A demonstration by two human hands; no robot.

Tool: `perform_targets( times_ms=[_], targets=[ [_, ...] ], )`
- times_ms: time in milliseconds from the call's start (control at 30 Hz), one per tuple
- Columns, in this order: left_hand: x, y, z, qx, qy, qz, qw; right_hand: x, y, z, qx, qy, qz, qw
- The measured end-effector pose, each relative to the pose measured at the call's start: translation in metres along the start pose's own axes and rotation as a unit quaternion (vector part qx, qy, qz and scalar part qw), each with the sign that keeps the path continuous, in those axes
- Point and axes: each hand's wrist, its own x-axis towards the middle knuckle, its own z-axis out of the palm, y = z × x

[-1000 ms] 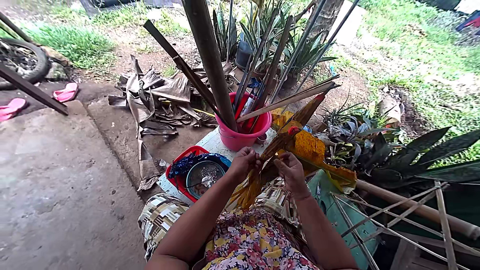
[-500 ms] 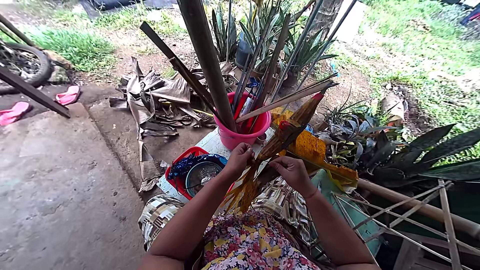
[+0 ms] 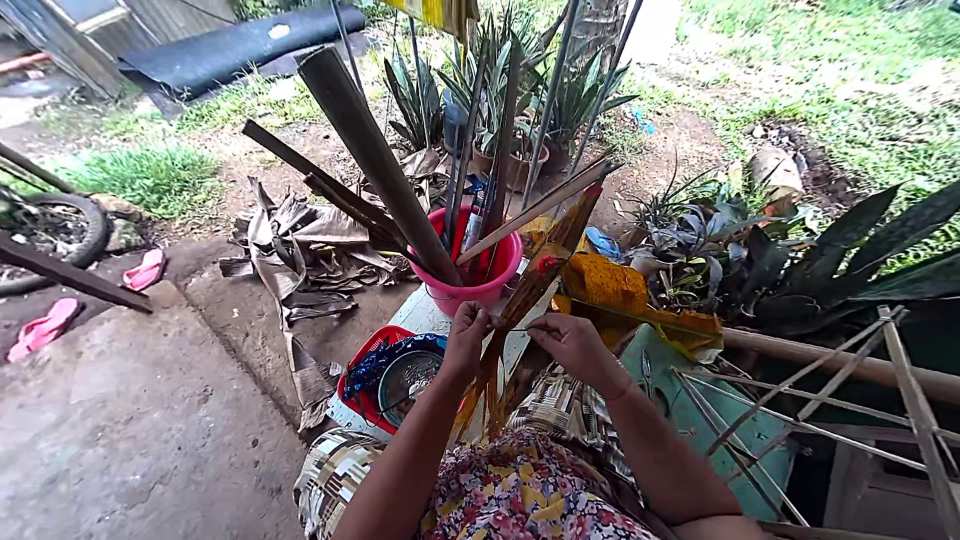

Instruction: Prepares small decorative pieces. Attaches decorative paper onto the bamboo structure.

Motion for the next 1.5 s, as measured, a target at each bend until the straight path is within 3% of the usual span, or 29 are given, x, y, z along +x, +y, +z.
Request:
perform_targets(
  times_ms=[100,200,433,633,767,900,967,1033,1067,1133,1200,1267,1333,1500],
  targets=[
    [0.002,-0.002,0.005,-0.005,0.049,-0.028,0.998,-0.006,0.008,0.008,0.016,0.006,0.009,1.0],
    [0.002,-0.003,0.009,-0.003,0.09,-0.059,0.994,-0.005,0.022,0.025,0.132,0.01,0.093,0.987],
    [0.002,0.002,0.008,-0.072,0.097,-0.213,0.969,0.012,0.048,0.073,0.388,0.001,0.231,0.892],
    [-0.009,0.001,0.013,-0.162,0.062,-0.293,0.94,0.037,0.063,0.092,0.455,-0.064,0.23,0.858],
    [-0.013,-0.002,0.015,-0.225,0.06,-0.308,0.922,0.05,0.063,0.082,0.443,-0.166,0.147,0.869],
    [-0.017,-0.003,0.02,-0.264,0.074,-0.306,0.912,0.053,0.07,0.082,0.456,-0.228,0.141,0.849],
    [-0.02,-0.004,0.024,-0.26,0.093,-0.286,0.918,0.045,0.057,0.07,0.331,-0.2,0.159,0.908],
    [-0.022,-0.007,0.026,-0.258,0.112,-0.265,0.922,0.033,0.049,0.045,0.074,-0.186,0.189,0.961],
    [-0.023,-0.007,0.028,-0.262,0.125,-0.253,0.923,0.023,0.041,0.028,-0.021,-0.177,0.202,0.963],
    [-0.024,-0.01,0.031,-0.274,0.148,-0.226,0.923,-0.001,0.013,-0.003,-0.101,-0.122,0.207,0.966],
    [-0.027,-0.012,0.034,-0.276,0.161,-0.209,0.924,-0.024,-0.021,-0.01,-0.146,0.018,0.096,0.984],
    [-0.03,-0.013,0.037,-0.272,0.158,-0.191,0.93,-0.025,-0.042,0.003,-0.223,0.134,-0.071,0.963],
    [-0.032,-0.014,0.041,-0.271,0.157,-0.167,0.935,-0.013,-0.053,0.015,-0.312,0.144,-0.15,0.927],
    [-0.037,-0.017,0.04,-0.257,0.121,-0.126,0.951,0.01,-0.064,0.022,-0.41,0.013,-0.13,0.903]
  ],
)
